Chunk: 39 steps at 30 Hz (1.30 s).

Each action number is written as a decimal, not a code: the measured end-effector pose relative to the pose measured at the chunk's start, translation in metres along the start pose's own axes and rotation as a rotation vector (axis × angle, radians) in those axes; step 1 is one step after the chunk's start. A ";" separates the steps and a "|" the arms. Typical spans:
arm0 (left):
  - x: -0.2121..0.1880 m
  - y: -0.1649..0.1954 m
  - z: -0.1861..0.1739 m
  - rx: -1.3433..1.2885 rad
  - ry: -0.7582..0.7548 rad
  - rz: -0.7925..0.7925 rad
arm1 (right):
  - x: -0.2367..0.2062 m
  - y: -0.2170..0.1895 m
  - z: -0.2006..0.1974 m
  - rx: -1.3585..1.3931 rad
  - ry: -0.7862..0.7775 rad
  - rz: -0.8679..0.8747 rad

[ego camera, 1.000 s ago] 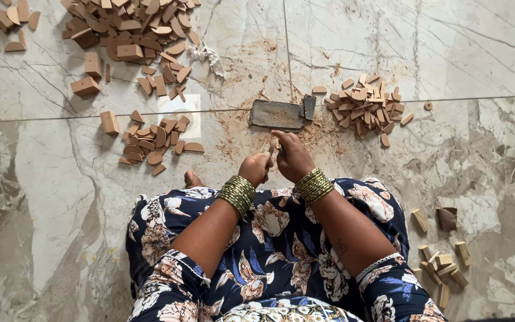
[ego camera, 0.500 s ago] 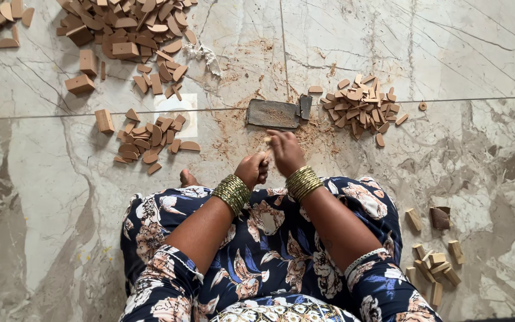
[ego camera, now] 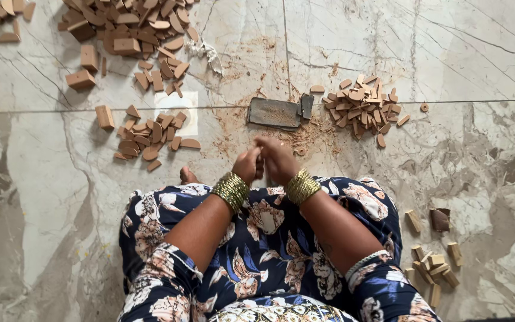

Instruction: The person sits on the floor and uses a fixed blade tool to shape small wooden pieces. They hold each piece with both hands and rub it against the blade to smooth or round its edges, then place the finished piece into a pile. The process is repeated for multiple pieces.

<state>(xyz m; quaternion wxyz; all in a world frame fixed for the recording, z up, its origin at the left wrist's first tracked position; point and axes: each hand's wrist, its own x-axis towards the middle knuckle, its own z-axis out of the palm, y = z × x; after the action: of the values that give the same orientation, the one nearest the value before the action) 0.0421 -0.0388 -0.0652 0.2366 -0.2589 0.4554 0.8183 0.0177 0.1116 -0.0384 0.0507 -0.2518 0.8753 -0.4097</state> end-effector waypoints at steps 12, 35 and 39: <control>-0.001 0.002 0.003 0.962 0.260 0.438 | 0.011 -0.021 0.005 -0.546 -0.512 0.677; -0.036 0.020 0.016 1.299 0.153 0.433 | 0.008 -0.043 -0.028 -0.376 -0.222 -0.066; -0.043 0.019 0.016 1.277 0.122 0.639 | 0.011 -0.042 -0.034 -0.468 -0.313 0.128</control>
<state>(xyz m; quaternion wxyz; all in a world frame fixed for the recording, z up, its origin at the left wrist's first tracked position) 0.0590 -0.0403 -0.0184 0.0649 0.0308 0.9115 0.4051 0.0147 0.1069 0.0164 0.1515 -0.2609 0.9418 -0.1486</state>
